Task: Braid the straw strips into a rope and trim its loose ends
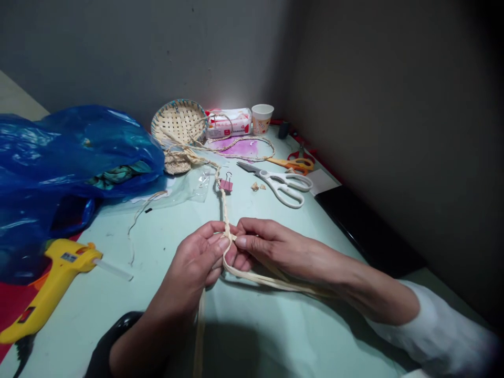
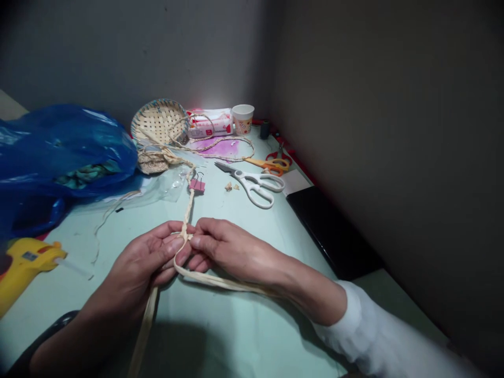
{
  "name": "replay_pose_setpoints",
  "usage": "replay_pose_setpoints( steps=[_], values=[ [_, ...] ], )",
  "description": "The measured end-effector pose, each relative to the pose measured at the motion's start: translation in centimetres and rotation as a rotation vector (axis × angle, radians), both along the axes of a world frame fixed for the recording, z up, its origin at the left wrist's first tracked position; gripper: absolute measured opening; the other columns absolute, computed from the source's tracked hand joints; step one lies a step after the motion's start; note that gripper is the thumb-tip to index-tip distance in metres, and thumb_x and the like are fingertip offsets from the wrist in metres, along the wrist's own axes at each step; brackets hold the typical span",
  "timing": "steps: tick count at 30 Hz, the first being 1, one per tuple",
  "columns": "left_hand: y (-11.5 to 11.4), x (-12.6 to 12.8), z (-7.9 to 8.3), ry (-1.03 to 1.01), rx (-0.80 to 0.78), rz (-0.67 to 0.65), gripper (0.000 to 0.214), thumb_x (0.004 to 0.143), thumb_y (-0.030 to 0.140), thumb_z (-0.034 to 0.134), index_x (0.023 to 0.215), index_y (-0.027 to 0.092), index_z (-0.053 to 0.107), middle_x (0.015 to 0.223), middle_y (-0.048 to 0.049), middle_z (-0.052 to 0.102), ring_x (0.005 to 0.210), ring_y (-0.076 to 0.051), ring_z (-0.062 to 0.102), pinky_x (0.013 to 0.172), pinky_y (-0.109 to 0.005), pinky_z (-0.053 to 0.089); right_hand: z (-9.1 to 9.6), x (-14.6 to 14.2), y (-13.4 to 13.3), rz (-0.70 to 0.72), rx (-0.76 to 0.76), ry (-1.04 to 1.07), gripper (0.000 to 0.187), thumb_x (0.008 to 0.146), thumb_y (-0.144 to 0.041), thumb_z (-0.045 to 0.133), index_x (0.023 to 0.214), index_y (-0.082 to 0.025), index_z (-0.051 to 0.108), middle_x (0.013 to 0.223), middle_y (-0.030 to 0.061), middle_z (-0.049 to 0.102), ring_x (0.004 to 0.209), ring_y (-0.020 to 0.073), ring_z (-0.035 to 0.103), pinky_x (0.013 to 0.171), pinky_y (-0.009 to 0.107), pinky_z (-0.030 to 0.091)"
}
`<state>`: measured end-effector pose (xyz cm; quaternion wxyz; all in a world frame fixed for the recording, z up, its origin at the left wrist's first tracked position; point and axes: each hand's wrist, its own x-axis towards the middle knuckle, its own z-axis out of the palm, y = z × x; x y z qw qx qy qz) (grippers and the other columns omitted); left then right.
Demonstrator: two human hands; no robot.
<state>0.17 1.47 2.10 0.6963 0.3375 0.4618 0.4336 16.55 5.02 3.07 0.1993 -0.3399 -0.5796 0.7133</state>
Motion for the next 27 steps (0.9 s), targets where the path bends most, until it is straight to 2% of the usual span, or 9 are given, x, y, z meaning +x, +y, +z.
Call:
replay_pose_setpoints(
  steps=[3,5,10,13,15,17,19,23,27],
  values=[
    [0.1,-0.1,0.1,0.020,0.002,-0.036,0.024,0.083,0.028,0.066,0.101,0.019,0.054,0.056,0.0078,0.050,0.040,-0.002,0.022,0.040,-0.016,0.011,0.5,0.0,-0.2,-0.025,0.058,-0.160,0.019,0.097,-0.024,0.043,0.079,-0.018,0.047,0.063,-0.0048,0.048,0.055,0.0085,0.044,0.055,0.021,0.037],
    [0.2,-0.3,0.2,0.033,-0.003,-0.036,0.029,0.080,0.026,0.069,0.102,0.019,0.052,0.057,0.0077,0.050,0.040,-0.002,0.021,0.040,-0.017,0.009,1.1,-0.1,-0.4,-0.054,0.169,-0.291,0.019,0.095,-0.027,0.046,0.079,-0.018,0.049,0.060,-0.0057,0.044,0.052,0.0088,0.039,0.050,0.021,0.031],
    [0.1,-0.6,-0.1,0.111,0.100,-0.070,0.027,0.083,0.029,0.063,0.104,0.021,0.048,0.057,0.0084,0.049,0.041,-0.003,0.023,0.040,-0.018,0.010,1.0,-0.8,-0.7,-0.130,0.418,-0.381,0.018,0.091,-0.030,0.051,0.086,-0.015,0.060,0.078,0.0018,0.061,0.070,0.0130,0.051,0.060,0.023,0.035],
    [-0.4,-0.6,-0.3,0.267,0.187,-0.088,0.022,0.089,0.030,0.053,0.108,0.022,0.045,0.061,0.0076,0.051,0.045,-0.006,0.034,0.044,-0.018,0.022,-0.4,-1.4,-0.9,-0.214,0.409,-0.307,0.019,0.089,-0.028,0.051,0.082,-0.015,0.062,0.071,0.0008,0.062,0.064,0.0117,0.049,0.059,0.023,0.035],
    [-0.7,-0.5,-0.5,0.417,0.240,-0.092,0.020,0.091,0.029,0.049,0.109,0.023,0.043,0.064,0.0063,0.053,0.056,-0.011,0.048,0.054,-0.021,0.035,-1.5,-1.6,-1.1,-0.249,0.343,-0.245,0.017,0.088,-0.026,0.051,0.080,-0.015,0.061,0.066,-0.0002,0.063,0.059,0.0108,0.046,0.056,0.022,0.034],
    [-0.9,-0.4,-0.5,0.578,0.312,-0.120,0.020,0.091,0.028,0.045,0.111,0.022,0.042,0.067,0.0040,0.057,0.068,-0.017,0.056,0.067,-0.027,0.041,-2.4,-1.8,-1.3,-0.277,0.282,-0.186,0.017,0.087,-0.025,0.051,0.076,-0.016,0.060,0.063,0.0000,0.064,0.057,0.0107,0.049,0.058,0.022,0.036],
    [-1.1,-0.3,-0.4,0.745,0.386,-0.165,0.022,0.092,0.027,0.041,0.114,0.021,0.043,0.071,0.0015,0.062,0.072,-0.020,0.058,0.071,-0.030,0.040,-2.8,-1.9,-1.5,-0.304,0.264,-0.151,0.019,0.086,-0.025,0.051,0.071,-0.016,0.058,0.062,0.0007,0.065,0.059,0.0115,0.055,0.061,0.023,0.040],
    [-1.5,-0.1,0.1,1.044,0.457,-0.174,0.029,0.094,0.024,0.032,0.120,0.020,0.045,0.075,-0.0031,0.064,0.073,-0.025,0.060,0.068,-0.032,0.037,-2.9,-2.0,-1.7,-0.352,0.329,-0.188,0.019,0.086,-0.028,0.054,0.073,-0.016,0.060,0.062,0.0013,0.065,0.059,0.0127,0.059,0.060,0.023,0.041],
    [-1.9,-0.2,0.5,1.253,0.558,-0.193,0.026,0.096,0.023,0.031,0.098,0.022,0.057,0.074,-0.0054,0.065,0.068,-0.024,0.060,0.064,-0.031,0.035,-2.5,-2.1,-1.8,-0.384,0.391,-0.237,0.020,0.086,-0.029,0.053,0.076,-0.015,0.062,0.064,0.0018,0.067,0.059,0.0119,0.056,0.057,0.022,0.038]
  ],
)
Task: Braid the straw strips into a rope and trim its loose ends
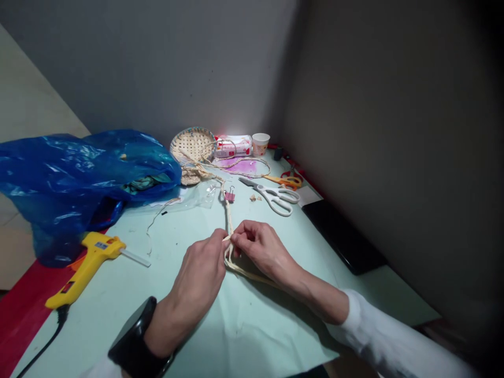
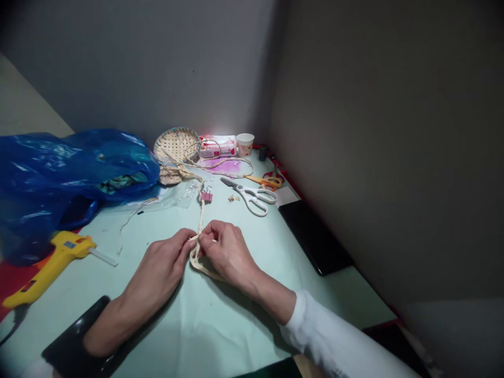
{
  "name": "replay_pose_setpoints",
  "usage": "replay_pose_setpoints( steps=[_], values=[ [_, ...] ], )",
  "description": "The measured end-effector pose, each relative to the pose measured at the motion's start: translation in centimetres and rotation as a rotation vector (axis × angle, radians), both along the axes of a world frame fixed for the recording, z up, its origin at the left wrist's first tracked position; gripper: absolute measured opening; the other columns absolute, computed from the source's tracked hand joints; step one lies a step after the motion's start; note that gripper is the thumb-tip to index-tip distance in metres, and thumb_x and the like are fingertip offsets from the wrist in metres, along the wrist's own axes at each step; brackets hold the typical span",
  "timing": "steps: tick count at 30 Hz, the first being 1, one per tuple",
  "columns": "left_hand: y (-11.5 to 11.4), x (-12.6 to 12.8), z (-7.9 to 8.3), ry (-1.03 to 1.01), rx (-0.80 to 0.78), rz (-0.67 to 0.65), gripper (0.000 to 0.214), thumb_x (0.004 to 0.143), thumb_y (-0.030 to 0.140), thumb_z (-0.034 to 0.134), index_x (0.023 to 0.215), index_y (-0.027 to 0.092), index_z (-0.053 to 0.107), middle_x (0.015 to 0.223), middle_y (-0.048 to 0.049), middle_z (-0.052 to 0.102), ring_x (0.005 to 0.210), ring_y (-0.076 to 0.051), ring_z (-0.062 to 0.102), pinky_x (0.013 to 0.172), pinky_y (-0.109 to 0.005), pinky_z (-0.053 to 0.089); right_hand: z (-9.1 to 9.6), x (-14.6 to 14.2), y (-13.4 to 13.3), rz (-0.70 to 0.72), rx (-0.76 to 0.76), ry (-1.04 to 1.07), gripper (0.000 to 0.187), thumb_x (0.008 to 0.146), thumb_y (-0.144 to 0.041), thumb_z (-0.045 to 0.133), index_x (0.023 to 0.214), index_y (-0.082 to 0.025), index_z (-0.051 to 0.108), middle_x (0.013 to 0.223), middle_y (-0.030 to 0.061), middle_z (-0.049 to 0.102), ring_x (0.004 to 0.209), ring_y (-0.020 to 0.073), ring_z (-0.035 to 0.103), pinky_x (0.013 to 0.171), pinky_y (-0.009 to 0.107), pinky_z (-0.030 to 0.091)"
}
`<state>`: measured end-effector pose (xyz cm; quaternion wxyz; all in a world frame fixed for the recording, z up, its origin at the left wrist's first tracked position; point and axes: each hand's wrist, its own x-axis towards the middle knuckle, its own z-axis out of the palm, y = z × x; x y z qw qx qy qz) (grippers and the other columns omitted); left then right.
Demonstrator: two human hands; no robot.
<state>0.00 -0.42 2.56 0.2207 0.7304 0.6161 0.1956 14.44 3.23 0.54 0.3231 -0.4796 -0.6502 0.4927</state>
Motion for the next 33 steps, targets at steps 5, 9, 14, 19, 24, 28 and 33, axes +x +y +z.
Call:
replay_pose_setpoints(
  steps=[5,9,14,19,24,28,33],
  values=[
    [-0.1,-0.5,0.2,0.160,0.109,0.003,0.029,0.096,0.026,0.035,0.082,0.021,0.060,0.077,-0.0068,0.066,0.069,-0.022,0.058,0.065,-0.031,0.033,0.3,0.1,-0.1,-0.001,0.032,-0.021,0.019,0.086,-0.028,0.052,0.076,-0.015,0.062,0.065,0.0018,0.068,0.055,0.0104,0.051,0.053,0.022,0.035],
    [-0.2,-0.8,1.0,0.122,0.058,0.034,0.031,0.096,0.030,0.035,0.073,0.022,0.053,0.071,-0.0039,0.063,0.066,-0.021,0.056,0.064,-0.031,0.033,0.3,0.2,-0.1,0.011,0.053,-0.010,0.018,0.086,-0.026,0.051,0.074,-0.016,0.060,0.066,0.0015,0.068,0.056,0.0104,0.052,0.053,0.022,0.035],
    [-1.1,-0.1,1.4,0.096,-0.001,0.020,0.031,0.097,0.028,0.033,0.073,0.023,0.052,0.067,-0.0028,0.064,0.062,-0.020,0.059,0.061,-0.030,0.035,0.0,0.0,0.0,0.006,0.024,0.052,0.017,0.086,-0.023,0.050,0.075,-0.016,0.060,0.066,0.0015,0.066,0.056,0.0110,0.055,0.054,0.022,0.038],
    [-2.0,1.2,-0.4,0.309,0.113,-0.055,0.024,0.093,0.014,0.035,0.089,0.019,0.058,0.071,-0.0069,0.070,0.062,-0.025,0.068,0.057,-0.033,0.039,-0.3,-0.2,0.2,0.003,-0.110,0.188,0.013,0.081,-0.023,0.054,0.072,-0.016,0.060,0.057,-0.0011,0.058,0.053,0.0107,0.052,0.053,0.022,0.038],
    [-2.4,2.3,-1.3,0.509,0.106,-0.120,0.036,0.089,0.002,0.029,0.103,0.012,0.061,0.073,-0.0105,0.071,0.067,-0.029,0.070,0.056,-0.037,0.046,-0.2,-0.4,0.1,0.013,-0.350,0.477,0.006,0.075,-0.017,0.057,0.069,-0.015,0.057,0.059,-0.0004,0.059,0.053,0.0089,0.049,0.053,0.020,0.035],
    [-2.8,1.9,-0.8,0.400,0.205,-0.181,0.031,0.096,0.019,0.035,0.109,0.014,0.063,0.085,-0.0112,0.070,0.077,-0.029,0.067,0.064,-0.040,0.048,-0.4,-0.3,0.0,0.006,-0.399,0.578,0.005,0.075,-0.018,0.057,0.072,-0.015,0.055,0.066,0.0010,0.062,0.055,0.0096,0.052,0.051,0.021,0.034],
    [-1.8,-0.7,0.4,-0.042,0.197,0.042,0.032,0.094,0.039,0.045,0.076,0.021,0.065,0.078,-0.0050,0.062,0.081,-0.025,0.060,0.075,-0.038,0.042,-0.5,0.0,0.3,-0.047,-0.304,0.503,0.015,0.076,-0.022,0.061,0.064,-0.015,0.055,0.049,-0.0052,0.046,0.044,0.0052,0.033,0.044,0.021,0.020]
  ],
)
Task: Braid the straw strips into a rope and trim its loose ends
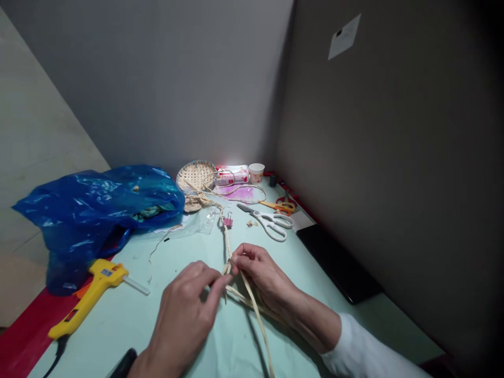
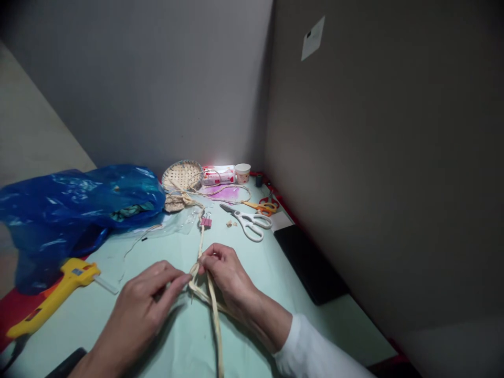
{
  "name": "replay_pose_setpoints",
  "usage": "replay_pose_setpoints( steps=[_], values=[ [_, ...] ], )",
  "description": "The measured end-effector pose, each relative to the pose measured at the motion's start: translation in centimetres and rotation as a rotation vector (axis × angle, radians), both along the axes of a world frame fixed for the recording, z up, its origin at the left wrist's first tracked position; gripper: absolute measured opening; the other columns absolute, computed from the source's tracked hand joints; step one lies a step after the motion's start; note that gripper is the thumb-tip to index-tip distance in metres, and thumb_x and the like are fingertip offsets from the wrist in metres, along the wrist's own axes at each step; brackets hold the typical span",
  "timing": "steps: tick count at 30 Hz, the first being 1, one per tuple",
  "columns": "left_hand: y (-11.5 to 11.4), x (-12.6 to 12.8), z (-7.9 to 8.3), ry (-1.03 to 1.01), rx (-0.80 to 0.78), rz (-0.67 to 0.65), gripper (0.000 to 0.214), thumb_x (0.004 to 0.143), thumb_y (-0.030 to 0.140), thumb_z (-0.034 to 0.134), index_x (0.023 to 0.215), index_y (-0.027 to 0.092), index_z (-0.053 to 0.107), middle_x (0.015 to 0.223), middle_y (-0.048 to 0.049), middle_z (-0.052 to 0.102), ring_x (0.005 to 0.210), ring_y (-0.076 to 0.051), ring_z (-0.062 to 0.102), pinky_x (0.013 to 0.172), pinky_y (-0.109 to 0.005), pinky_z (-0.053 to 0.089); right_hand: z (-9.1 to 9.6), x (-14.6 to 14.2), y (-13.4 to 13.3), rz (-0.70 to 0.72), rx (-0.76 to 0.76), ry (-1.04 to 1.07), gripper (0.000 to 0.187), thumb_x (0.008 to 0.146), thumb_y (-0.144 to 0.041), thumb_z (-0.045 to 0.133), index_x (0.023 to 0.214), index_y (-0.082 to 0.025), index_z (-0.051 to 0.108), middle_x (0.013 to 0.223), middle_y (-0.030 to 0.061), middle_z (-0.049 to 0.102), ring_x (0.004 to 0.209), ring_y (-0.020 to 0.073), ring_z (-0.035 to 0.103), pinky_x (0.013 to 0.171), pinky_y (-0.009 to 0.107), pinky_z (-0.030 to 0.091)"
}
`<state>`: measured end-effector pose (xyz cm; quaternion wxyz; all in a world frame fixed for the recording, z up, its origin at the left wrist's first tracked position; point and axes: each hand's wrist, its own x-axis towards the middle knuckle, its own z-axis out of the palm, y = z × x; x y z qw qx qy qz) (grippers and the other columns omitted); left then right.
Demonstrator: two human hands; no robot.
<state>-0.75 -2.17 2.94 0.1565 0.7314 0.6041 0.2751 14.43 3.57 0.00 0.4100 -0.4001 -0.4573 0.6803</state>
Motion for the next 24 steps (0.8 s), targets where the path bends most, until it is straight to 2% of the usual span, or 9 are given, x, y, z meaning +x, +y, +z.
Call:
replay_pose_setpoints(
  steps=[3,5,7,8,14,17,19,21,24],
  values=[
    [1.7,-0.7,0.0,-0.417,-0.183,0.098,0.020,0.087,0.038,0.057,0.093,0.020,0.062,0.093,-0.0056,0.063,0.090,-0.022,0.059,0.085,-0.037,0.041,0.2,-0.1,0.0,-0.004,0.006,0.007,0.016,0.075,-0.024,0.062,0.064,-0.015,0.054,0.047,-0.0059,0.044,0.042,0.0052,0.033,0.044,0.020,0.020],
    [2.7,-0.3,-0.5,-0.794,-0.467,-0.027,0.027,0.082,0.035,0.065,0.103,0.019,0.058,0.092,-0.0044,0.063,0.085,-0.019,0.059,0.084,-0.034,0.043,0.3,-0.2,-0.2,0.010,0.004,0.069,0.016,0.074,-0.027,0.062,0.067,-0.016,0.054,0.051,-0.0042,0.050,0.044,0.0070,0.041,0.046,0.020,0.028],
    [3.6,0.4,-1.1,-1.070,-0.688,-0.164,0.025,0.077,0.029,0.069,0.096,0.016,0.058,0.083,-0.0028,0.060,0.074,-0.015,0.057,0.074,-0.029,0.045,0.2,-0.2,-0.3,0.036,0.013,0.129,0.018,0.074,-0.031,0.062,0.070,-0.017,0.053,0.054,-0.0025,0.055,0.046,0.0102,0.049,0.051,0.023,0.036],
    [3.9,0.7,-1.3,-1.138,-0.734,-0.208,0.022,0.076,0.026,0.070,0.091,0.015,0.058,0.079,-0.0017,0.057,0.068,-0.012,0.055,0.068,-0.025,0.044,0.2,-0.2,-0.3,0.041,0.029,0.131,0.019,0.074,-0.033,0.062,0.070,-0.017,0.052,0.054,-0.0023,0.056,0.047,0.0112,0.050,0.053,0.025,0.039],
    [4.0,0.4,-1.6,-1.191,-0.832,-0.237,0.012,0.083,0.024,0.064,0.083,0.014,0.057,0.061,0.0074,0.039,0.043,-0.001,0.017,0.040,-0.015,0.020,0.1,0.5,0.2,-0.015,0.103,-0.045,0.018,0.071,-0.030,0.062,0.063,-0.015,0.056,0.055,-0.0018,0.055,0.053,0.0097,0.047,0.055,0.023,0.034],
    [3.6,-0.4,-1.5,-1.146,-0.859,-0.209,0.015,0.086,0.027,0.061,0.080,0.013,0.058,0.054,0.0083,0.038,0.041,-0.002,0.011,0.036,-0.016,0.008,0.5,0.6,0.4,-0.014,0.085,-0.065,0.015,0.069,-0.025,0.062,0.061,-0.014,0.056,0.052,-0.0027,0.053,0.050,0.0079,0.043,0.054,0.022,0.031],
    [3.3,-0.8,-1.5,-1.117,-0.852,-0.192,0.015,0.086,0.027,0.061,0.082,0.013,0.060,0.052,0.0073,0.042,0.039,-0.001,0.016,0.035,-0.015,0.011,0.7,0.5,0.4,0.006,0.078,-0.061,0.014,0.068,-0.025,0.062,0.061,-0.015,0.056,0.054,-0.0007,0.057,0.053,0.0096,0.048,0.056,0.023,0.035],
    [3.1,-0.9,-1.4,-1.094,-0.822,-0.183,0.014,0.084,0.025,0.062,0.083,0.011,0.062,0.057,0.0028,0.051,0.040,-0.002,0.032,0.037,-0.014,0.026,0.8,0.4,0.3,0.025,0.076,-0.060,0.014,0.067,-0.026,0.061,0.060,-0.016,0.055,0.055,0.0008,0.059,0.055,0.0120,0.053,0.059,0.024,0.038],
    [3.1,-0.5,-1.2,-1.090,-0.772,-0.177,0.016,0.082,0.025,0.064,0.081,0.009,0.063,0.075,-0.0064,0.063,0.063,-0.011,0.059,0.062,-0.021,0.049,0.6,0.2,0.1,0.023,0.087,-0.082,0.014,0.067,-0.027,0.059,0.060,-0.016,0.053,0.055,-0.0001,0.058,0.053,0.0119,0.053,0.058,0.025,0.040]
  ],
)
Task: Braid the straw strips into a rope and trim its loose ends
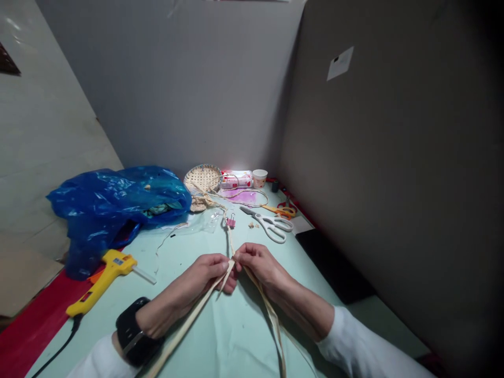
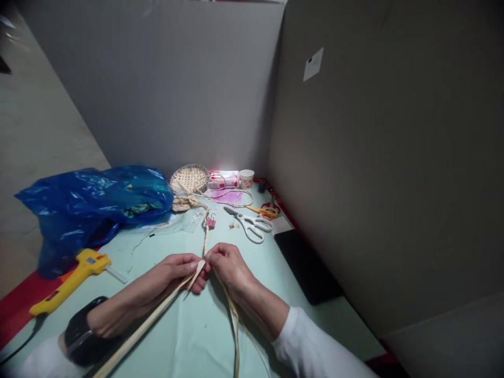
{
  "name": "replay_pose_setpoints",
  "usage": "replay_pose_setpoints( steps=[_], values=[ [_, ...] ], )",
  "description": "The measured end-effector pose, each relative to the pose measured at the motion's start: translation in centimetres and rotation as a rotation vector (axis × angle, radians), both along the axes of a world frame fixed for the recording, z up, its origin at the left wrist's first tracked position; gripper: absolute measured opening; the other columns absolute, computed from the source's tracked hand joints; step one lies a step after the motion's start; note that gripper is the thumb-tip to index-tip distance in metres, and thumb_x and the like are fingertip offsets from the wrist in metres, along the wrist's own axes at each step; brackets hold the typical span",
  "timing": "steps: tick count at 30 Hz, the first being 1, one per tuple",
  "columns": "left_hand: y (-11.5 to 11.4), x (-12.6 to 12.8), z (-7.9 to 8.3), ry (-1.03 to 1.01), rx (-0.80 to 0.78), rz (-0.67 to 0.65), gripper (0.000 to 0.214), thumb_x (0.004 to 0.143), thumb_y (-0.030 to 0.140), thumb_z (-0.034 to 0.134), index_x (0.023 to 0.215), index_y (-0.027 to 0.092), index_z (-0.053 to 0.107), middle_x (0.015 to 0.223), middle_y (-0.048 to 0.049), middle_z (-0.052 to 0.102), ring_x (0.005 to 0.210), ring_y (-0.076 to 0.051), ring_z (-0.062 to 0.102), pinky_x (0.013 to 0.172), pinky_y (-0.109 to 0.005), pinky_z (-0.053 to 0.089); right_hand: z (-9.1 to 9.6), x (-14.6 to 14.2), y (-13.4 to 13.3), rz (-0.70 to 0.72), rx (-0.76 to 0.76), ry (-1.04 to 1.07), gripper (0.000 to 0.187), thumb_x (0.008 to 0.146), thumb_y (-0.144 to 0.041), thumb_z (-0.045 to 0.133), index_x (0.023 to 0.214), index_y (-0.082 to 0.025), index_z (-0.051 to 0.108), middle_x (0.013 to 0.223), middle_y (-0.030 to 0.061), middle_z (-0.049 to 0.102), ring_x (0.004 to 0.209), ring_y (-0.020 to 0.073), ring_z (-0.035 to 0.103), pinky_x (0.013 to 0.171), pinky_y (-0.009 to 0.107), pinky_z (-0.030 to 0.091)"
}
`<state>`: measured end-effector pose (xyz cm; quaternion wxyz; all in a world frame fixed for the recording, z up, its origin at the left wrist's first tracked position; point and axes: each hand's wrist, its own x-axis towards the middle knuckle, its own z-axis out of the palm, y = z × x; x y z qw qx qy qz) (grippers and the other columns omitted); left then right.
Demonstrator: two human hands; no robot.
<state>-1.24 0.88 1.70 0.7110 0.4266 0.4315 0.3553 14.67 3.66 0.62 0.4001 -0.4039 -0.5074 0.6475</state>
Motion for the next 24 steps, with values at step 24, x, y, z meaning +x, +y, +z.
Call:
replay_pose_setpoints(
  steps=[24],
  values=[
    [-0.4,2.6,-1.4,0.240,0.184,0.241,0.022,0.078,0.024,0.052,0.057,0.017,0.047,0.049,0.0060,0.039,0.042,-0.005,0.025,0.042,-0.023,0.013,0.9,-0.3,-2.8,0.018,0.589,-0.965,0.014,0.084,-0.004,0.050,0.083,-0.016,0.056,0.075,0.0079,0.064,0.068,0.0193,0.054,0.057,0.030,0.021]
  ],
)
